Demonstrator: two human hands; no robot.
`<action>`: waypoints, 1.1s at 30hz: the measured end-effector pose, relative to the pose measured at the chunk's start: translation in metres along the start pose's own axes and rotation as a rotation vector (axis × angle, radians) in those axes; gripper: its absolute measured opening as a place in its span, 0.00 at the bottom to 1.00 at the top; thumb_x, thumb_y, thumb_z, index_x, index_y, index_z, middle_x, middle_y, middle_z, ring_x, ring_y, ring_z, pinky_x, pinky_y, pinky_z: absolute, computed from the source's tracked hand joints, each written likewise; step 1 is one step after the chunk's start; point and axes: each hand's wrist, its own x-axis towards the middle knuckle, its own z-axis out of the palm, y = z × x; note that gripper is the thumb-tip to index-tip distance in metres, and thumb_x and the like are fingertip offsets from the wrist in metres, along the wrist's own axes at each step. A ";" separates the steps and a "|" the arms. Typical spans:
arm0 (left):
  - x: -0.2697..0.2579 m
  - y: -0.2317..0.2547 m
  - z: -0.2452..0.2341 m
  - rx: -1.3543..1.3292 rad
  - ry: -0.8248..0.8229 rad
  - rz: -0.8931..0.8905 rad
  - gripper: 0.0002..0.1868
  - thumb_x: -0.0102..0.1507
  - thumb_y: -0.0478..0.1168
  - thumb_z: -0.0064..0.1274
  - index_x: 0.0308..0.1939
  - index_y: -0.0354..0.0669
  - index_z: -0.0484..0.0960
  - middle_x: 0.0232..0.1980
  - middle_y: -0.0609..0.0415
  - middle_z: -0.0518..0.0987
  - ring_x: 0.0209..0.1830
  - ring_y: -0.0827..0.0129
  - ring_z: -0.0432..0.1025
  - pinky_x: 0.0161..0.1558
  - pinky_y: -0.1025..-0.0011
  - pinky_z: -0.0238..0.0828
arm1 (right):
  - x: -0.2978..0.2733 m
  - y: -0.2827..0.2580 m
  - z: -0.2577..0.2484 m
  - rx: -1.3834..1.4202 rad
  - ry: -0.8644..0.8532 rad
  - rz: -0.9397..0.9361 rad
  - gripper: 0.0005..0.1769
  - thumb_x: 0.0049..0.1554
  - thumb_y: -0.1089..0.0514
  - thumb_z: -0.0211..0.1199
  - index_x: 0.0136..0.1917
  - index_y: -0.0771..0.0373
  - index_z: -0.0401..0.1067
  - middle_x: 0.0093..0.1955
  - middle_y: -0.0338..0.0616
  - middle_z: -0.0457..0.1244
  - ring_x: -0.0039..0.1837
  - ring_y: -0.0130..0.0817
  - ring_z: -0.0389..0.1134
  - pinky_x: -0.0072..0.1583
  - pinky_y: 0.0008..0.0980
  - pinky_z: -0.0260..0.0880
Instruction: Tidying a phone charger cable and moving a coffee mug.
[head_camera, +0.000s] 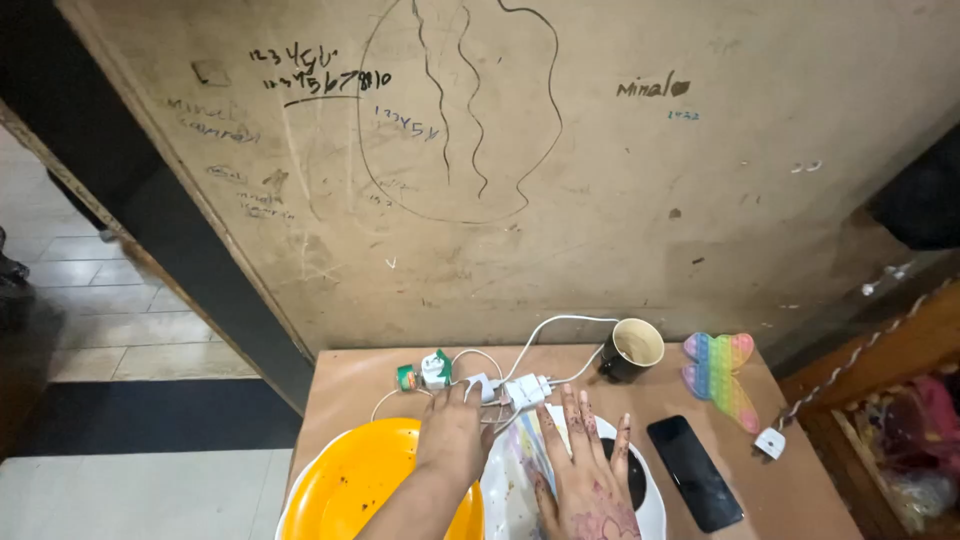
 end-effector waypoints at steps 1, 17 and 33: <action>0.008 -0.004 0.007 0.002 -0.001 -0.003 0.36 0.58 0.44 0.60 0.69 0.42 0.66 0.71 0.48 0.66 0.71 0.55 0.59 0.71 0.58 0.53 | 0.002 0.003 0.003 0.003 -0.001 -0.001 0.54 0.44 0.50 0.67 0.79 0.54 0.48 0.84 0.58 0.34 0.84 0.53 0.33 0.74 0.75 0.19; 0.069 -0.027 0.068 0.381 -0.173 -0.010 0.39 0.64 0.37 0.52 0.77 0.50 0.55 0.67 0.51 0.64 0.69 0.60 0.59 0.62 0.60 0.63 | 0.014 0.037 0.057 -0.028 -0.039 -0.076 0.54 0.45 0.44 0.66 0.81 0.51 0.47 0.84 0.56 0.34 0.84 0.52 0.33 0.72 0.79 0.22; 0.022 0.025 -0.024 -0.428 0.069 -0.021 0.39 0.57 0.38 0.65 0.69 0.51 0.61 0.60 0.42 0.69 0.62 0.48 0.66 0.60 0.57 0.66 | 0.025 0.023 0.024 0.029 -0.029 0.009 0.57 0.44 0.46 0.66 0.80 0.59 0.44 0.84 0.58 0.34 0.84 0.54 0.31 0.73 0.77 0.20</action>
